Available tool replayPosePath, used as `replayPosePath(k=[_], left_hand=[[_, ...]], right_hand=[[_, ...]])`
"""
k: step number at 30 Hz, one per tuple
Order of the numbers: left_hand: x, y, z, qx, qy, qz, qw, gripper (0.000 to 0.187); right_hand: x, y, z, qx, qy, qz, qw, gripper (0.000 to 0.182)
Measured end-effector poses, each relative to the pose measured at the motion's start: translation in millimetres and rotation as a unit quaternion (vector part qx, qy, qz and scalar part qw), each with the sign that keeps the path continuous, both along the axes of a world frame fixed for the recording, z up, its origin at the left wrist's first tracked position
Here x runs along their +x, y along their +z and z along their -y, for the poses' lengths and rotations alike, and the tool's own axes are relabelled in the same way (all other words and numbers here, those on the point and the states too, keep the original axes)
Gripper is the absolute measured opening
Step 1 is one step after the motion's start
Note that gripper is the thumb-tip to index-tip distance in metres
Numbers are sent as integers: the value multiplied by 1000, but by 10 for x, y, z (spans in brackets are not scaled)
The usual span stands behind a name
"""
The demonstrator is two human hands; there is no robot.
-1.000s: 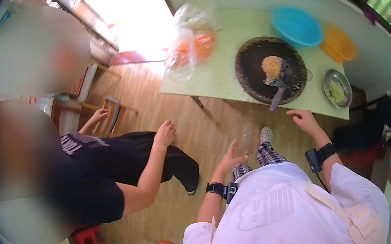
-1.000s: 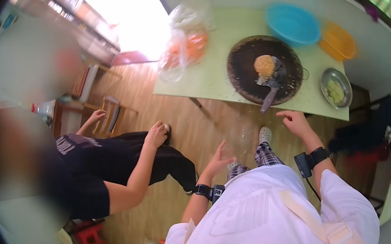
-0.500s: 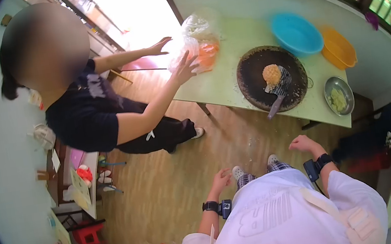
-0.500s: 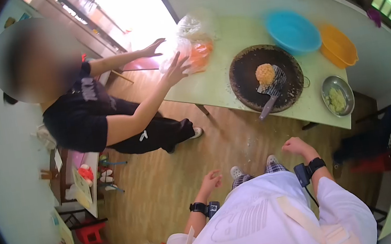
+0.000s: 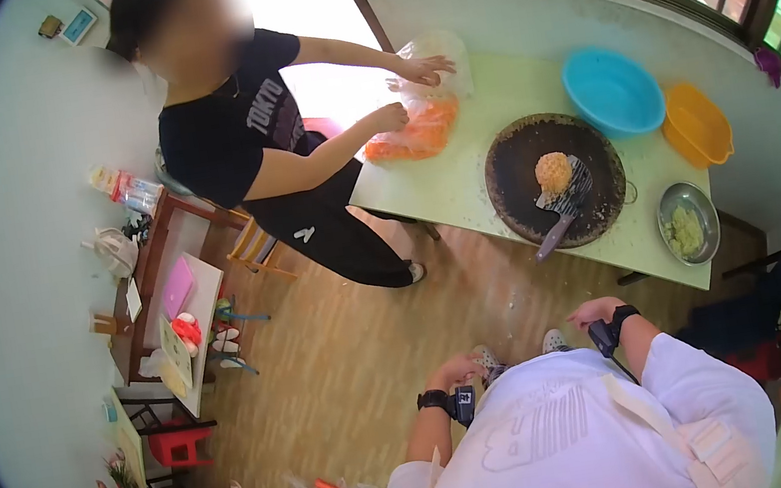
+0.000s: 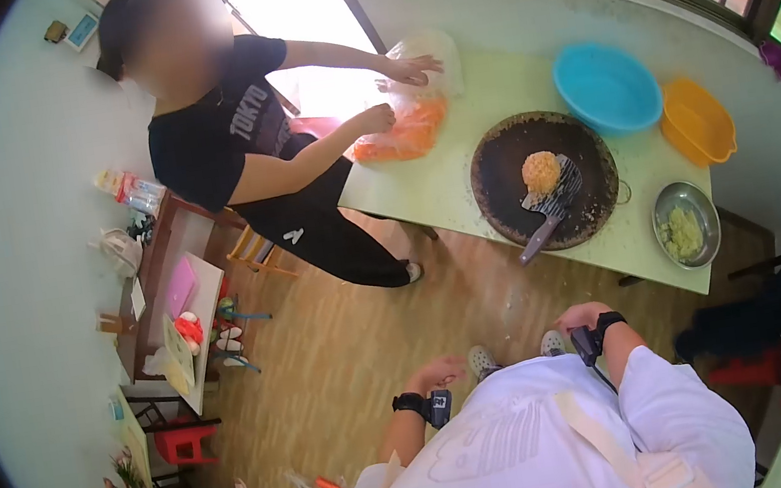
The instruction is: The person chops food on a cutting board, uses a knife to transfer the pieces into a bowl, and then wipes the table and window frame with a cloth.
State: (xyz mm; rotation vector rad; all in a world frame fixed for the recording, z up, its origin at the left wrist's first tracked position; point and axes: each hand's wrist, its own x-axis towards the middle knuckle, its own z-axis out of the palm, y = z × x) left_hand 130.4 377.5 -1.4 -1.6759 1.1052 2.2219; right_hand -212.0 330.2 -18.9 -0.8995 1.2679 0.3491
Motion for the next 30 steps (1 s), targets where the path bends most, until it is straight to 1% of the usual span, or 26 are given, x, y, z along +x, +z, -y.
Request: replayPosePath(k=[1,2,3,4,5,6,7,8,9,11,12,13,14,15,16,17,18,19,20,21,22,23,24,25,27,30], left_hand=[[16,-56,-30,-30,72,-1,997,48],[52,-127,-78,-59,144,-2,988,46],[116,-234,-144,-60,144,-2,988,46],[196,-376,-226,-77,213,30,974,43],[288,-535,-325,-93,281,61,953,41],[385,-687,-452,-132,277,96,947,35],[496,-851,-599,-169,272,131,938,31],[642,-1004,-734,-152,255,154,943,29],[807,-1171,-887,-132,237,176,946,29],[1143,-1617,-1258,-214,116,179,953,26],[1141,-1603,-1257,-213,117,176,954,26],[1148,-1559,-1267,-185,124,182,958,26],[1178,-1499,-1300,-157,131,190,960,25],[1209,-1377,-1322,-128,139,198,962,26],[1247,-1262,-1348,-100,149,207,962,26],[1269,-1153,-1371,-72,160,214,961,27],[1278,-1081,-1379,-45,172,219,959,29],[1283,-1063,-1374,-19,185,222,957,31],[1349,-1219,-1375,-19,195,220,956,31],[1455,-1457,-1381,-130,135,204,961,27],[1498,-1504,-1406,-237,72,186,951,29],[1471,-1580,-1387,-198,169,199,945,28],[1396,-1540,-1264,-158,265,210,928,27],[1356,-1465,-1189,-156,275,212,925,27],[1300,-1270,-1084,-242,237,194,921,26],[1266,-1009,-1103,-257,237,196,916,26]], right_hand=[[-13,48,-15,-6,-52,5,999,46],[-80,-116,-29,-7,-52,5,999,46],[-187,-392,-45,-36,-93,-6,995,38],[-231,-552,-60,-66,-133,-18,989,32],[-179,-458,-114,-135,-202,-86,966,21],[-202,-556,-135,-137,-201,-86,966,21],[-272,-714,-160,-229,-130,-146,954,23],[-303,-819,-201,-315,-58,-205,925,26],[-294,-814,-266,-293,-64,-207,931,30],[-216,-714,-412,-301,-52,-202,931,29],[-180,-698,-472,-312,-36,-194,929,28],[-168,-805,-531,-289,-41,-205,934,23],[-187,-875,-590,-290,-37,-203,935,23],[-187,-916,-626,-334,62,-187,922,21],[-198,-968,-655,-376,162,-168,897,20],[-257,-1094,-674,-465,343,-152,802,19],[-239,-1100,-672,-468,350,-149,797,19],[-234,-1101,-648,-448,261,-145,843,22],[-235,-1099,-611,-420,170,-140,880,29],[-111,-926,-553,-324,5,-167,931,26],[-63,-844,-500,-325,15,-165,931,26],[-15,-788,-456,-330,-19,-173,928,22],[39,-770,-413,-336,-52,-181,923,19],[95,-790,-359,-338,-42,-177,923,19],[208,-844,-226,-311,-92,-179,929,13],[551,-712,-13,-336,-72,-155,926,9]])
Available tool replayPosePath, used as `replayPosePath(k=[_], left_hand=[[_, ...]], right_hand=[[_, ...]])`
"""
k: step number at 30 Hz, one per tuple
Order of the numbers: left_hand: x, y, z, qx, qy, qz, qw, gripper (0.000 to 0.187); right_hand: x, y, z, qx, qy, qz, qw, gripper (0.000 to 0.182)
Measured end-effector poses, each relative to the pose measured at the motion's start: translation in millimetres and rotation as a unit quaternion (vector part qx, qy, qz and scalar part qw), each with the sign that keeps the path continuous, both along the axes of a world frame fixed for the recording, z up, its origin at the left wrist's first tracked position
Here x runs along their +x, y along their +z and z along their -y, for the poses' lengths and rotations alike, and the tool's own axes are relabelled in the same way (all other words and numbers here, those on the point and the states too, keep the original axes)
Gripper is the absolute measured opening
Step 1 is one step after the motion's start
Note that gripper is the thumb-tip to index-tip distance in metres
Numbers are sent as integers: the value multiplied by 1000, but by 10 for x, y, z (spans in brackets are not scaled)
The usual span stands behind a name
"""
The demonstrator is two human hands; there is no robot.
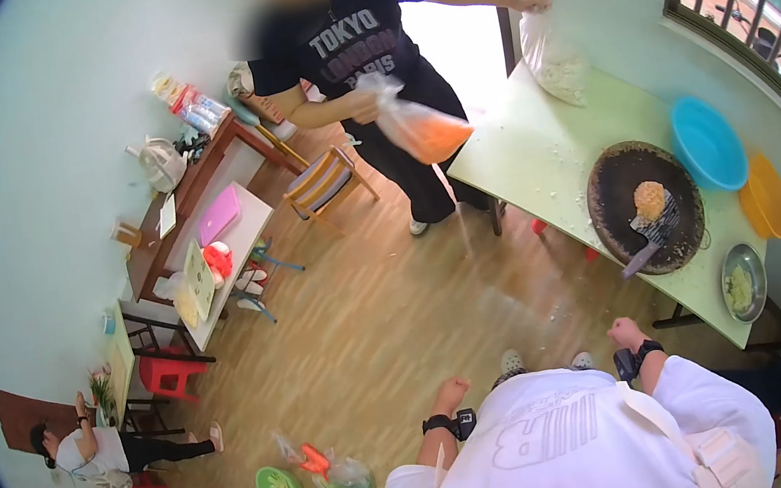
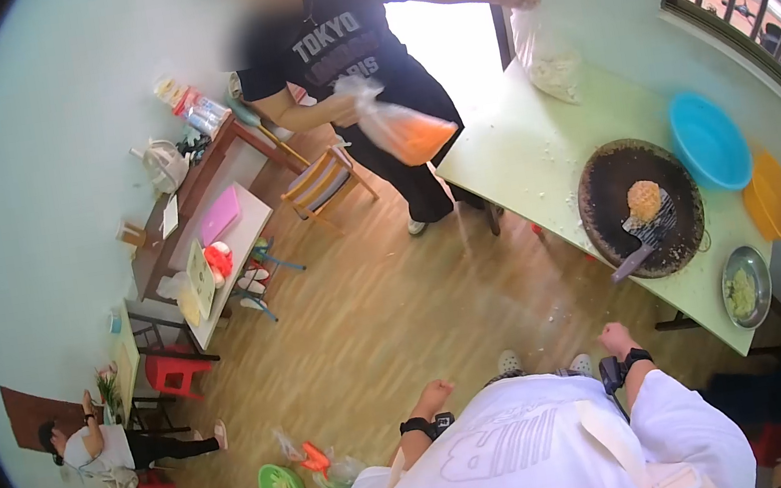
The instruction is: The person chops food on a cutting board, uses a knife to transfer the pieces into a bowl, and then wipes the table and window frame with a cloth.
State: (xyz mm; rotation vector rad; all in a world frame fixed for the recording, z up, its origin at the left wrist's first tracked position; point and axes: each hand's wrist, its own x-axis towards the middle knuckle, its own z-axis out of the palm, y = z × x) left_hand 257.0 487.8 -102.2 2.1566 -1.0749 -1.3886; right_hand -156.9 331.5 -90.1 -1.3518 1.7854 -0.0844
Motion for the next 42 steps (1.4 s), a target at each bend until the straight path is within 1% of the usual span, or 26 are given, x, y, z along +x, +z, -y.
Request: replayPosePath(k=[3,5,8,10,12,13,14,15,16,17,20,23,26,28,30,32,33,34,35,36,37,38,39,40,41,42], left_hand=[[127,-142,-301,62,-22,19,998,27],[180,-174,-618,107,-1,25,994,28],[162,191,-783,178,34,20,983,33],[361,-366,-1120,142,19,-35,989,34],[95,391,-899,125,34,5,992,34],[84,284,-876,111,8,48,993,32],[138,79,-998,92,-21,90,991,30],[602,-1132,-1613,85,-62,88,991,30],[838,-1898,-1467,66,-155,138,976,25],[713,-1467,-971,53,-206,134,968,25],[418,-1428,344,-25,-414,204,887,23],[-141,-1462,1506,-128,-596,251,752,21],[-114,-1364,2103,-214,-705,295,609,19],[-74,-1174,2623,-245,-741,311,543,19],[-1109,-175,3048,-294,-782,250,490,18],[-1575,82,3236,-298,-800,222,471,14],[-1647,-29,3371,-260,-809,107,516,13],[-1752,-129,3433,-209,-806,-6,554,14],[-1857,17,3315,-77,-776,10,626,18],[-1799,-242,3247,-151,-751,-76,638,20],[-1683,-594,3225,-158,-763,-98,619,20],[-1630,-822,3195,-166,-774,-117,600,21],[-1686,-786,3057,-164,-787,-116,584,21],[-1760,-823,2909,-164,-822,-122,532,21],[-1735,-820,2754,-162,-849,-123,488,21],[-1750,-697,2536,-163,-868,-119,453,22]], right_hand=[[324,62,175,25,-14,100,995,8],[456,154,213,19,11,119,993,8],[524,290,238,21,53,135,989,10],[354,211,182,33,98,117,988,13],[127,252,121,41,119,100,987,12],[40,410,81,51,110,100,988,10],[-145,256,2,11,116,116,986,10],[-319,84,-45,-34,120,129,984,11],[-460,78,-94,-21,83,118,989,12],[-573,111,-146,-7,40,107,993,13],[-962,209,-439,-68,-17,35,997,17],[-1210,734,-895,-56,-117,-15,991,21],[-1321,308,-1641,-91,-318,-90,939,23],[-1169,437,-2205,-71,-417,-120,898,22],[-884,385,-2808,-77,-476,-123,867,21],[-364,215,-3404,-62,-518,-157,839,20],[-17,146,-3690,-45,-526,-189,828,20],[348,240,-3864,17,-595,-110,796,19],[665,337,-3989,70,-655,-31,752,19],[975,-202,-4339,98,-421,-148,890,19],[1320,6,-4440,78,-551,-24,830,18],[1619,220,-4439,121,-743,67,655,18],[1880,354,-4514,126,-786,101,598,20],[2162,432,-4575,130,-821,131,540,21],[2445,512,-4639,130,-823,137,536,21],[2688,556,-4734,136,-717,46,682,22]])
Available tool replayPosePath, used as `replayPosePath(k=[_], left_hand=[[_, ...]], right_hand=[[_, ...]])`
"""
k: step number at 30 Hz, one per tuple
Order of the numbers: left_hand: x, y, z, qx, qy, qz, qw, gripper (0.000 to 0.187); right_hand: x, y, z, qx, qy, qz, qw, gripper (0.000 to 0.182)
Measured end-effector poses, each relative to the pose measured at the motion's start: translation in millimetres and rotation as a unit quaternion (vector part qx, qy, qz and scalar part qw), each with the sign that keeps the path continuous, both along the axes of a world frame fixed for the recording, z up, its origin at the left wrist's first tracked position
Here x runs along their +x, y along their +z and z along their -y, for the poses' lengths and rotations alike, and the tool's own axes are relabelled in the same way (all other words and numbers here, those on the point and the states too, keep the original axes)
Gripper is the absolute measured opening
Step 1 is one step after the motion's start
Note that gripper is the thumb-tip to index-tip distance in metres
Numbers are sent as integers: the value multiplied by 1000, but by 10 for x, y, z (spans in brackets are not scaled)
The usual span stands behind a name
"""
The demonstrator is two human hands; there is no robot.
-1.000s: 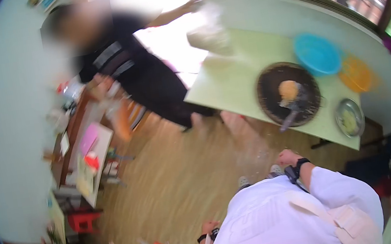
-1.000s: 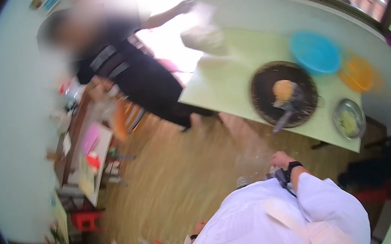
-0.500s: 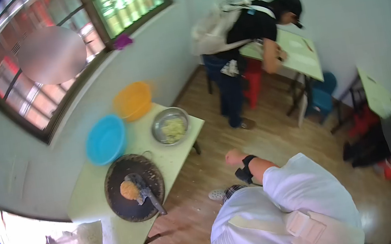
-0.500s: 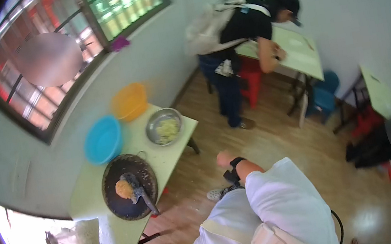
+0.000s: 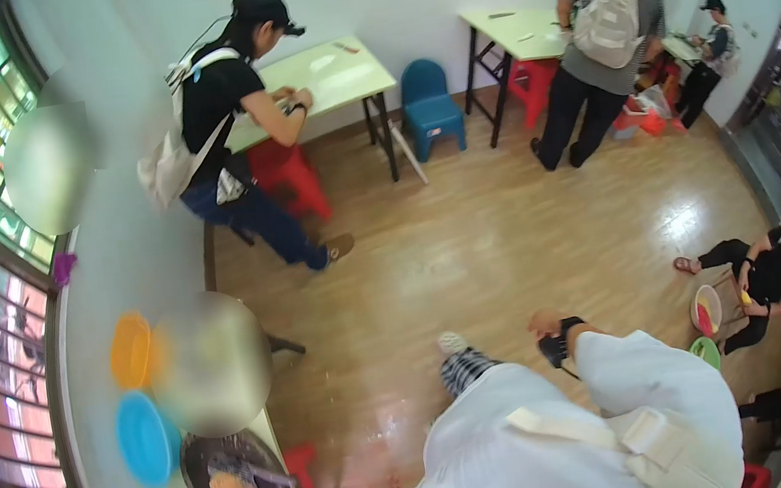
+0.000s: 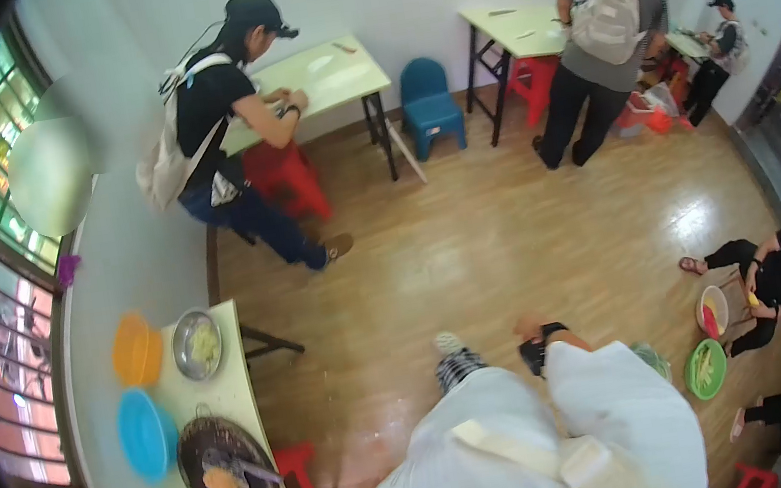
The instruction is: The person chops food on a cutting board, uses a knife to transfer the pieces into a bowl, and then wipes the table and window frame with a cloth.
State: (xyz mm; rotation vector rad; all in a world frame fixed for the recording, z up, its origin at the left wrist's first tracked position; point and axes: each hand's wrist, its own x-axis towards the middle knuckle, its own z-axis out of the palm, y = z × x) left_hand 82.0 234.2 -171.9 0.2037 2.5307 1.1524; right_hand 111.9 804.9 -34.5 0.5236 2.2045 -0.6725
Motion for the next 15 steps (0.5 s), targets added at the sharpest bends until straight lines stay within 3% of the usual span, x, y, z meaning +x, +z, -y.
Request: replayPosePath(k=[1,2,3,4,5,6,8,9,12,13,14,15], left_hand=[[-23,146,-203,-14,-27,0,1000,24],[-68,307,-405,-29,-44,0,999,25],[-126,482,-599,-45,-52,2,998,27],[-194,649,-761,-60,-56,4,997,28],[-280,804,-945,-73,-53,8,996,30],[-369,920,-1093,-82,-50,13,995,32],[-458,1154,-1380,-88,7,64,994,34],[-430,1253,-1491,-84,59,105,989,33],[-26,1242,-1710,-66,148,115,980,31],[230,1121,-1763,-50,187,137,972,32],[519,967,-1817,-46,218,142,964,32],[866,834,-1881,-50,269,144,951,32]], right_hand=[[202,-10,-136,40,200,-56,977,23],[339,-95,-363,73,398,-118,907,25],[674,-821,-751,26,378,-217,899,23],[927,-1672,-1230,-24,391,-192,900,19],[1148,-2003,-1628,-268,231,-300,886,18],[1009,-1770,-1640,-219,341,-251,879,16],[497,-1221,-1437,-221,250,-25,943,16],[128,-1355,-1498,-226,292,-8,929,16],[-921,-2132,-1614,-298,358,-172,868,11],[-1078,-1665,-1616,-306,385,-157,856,11],[-1633,-652,-491,-126,94,-77,985,14],[-1989,-603,-327,-129,127,-80,980,15]])
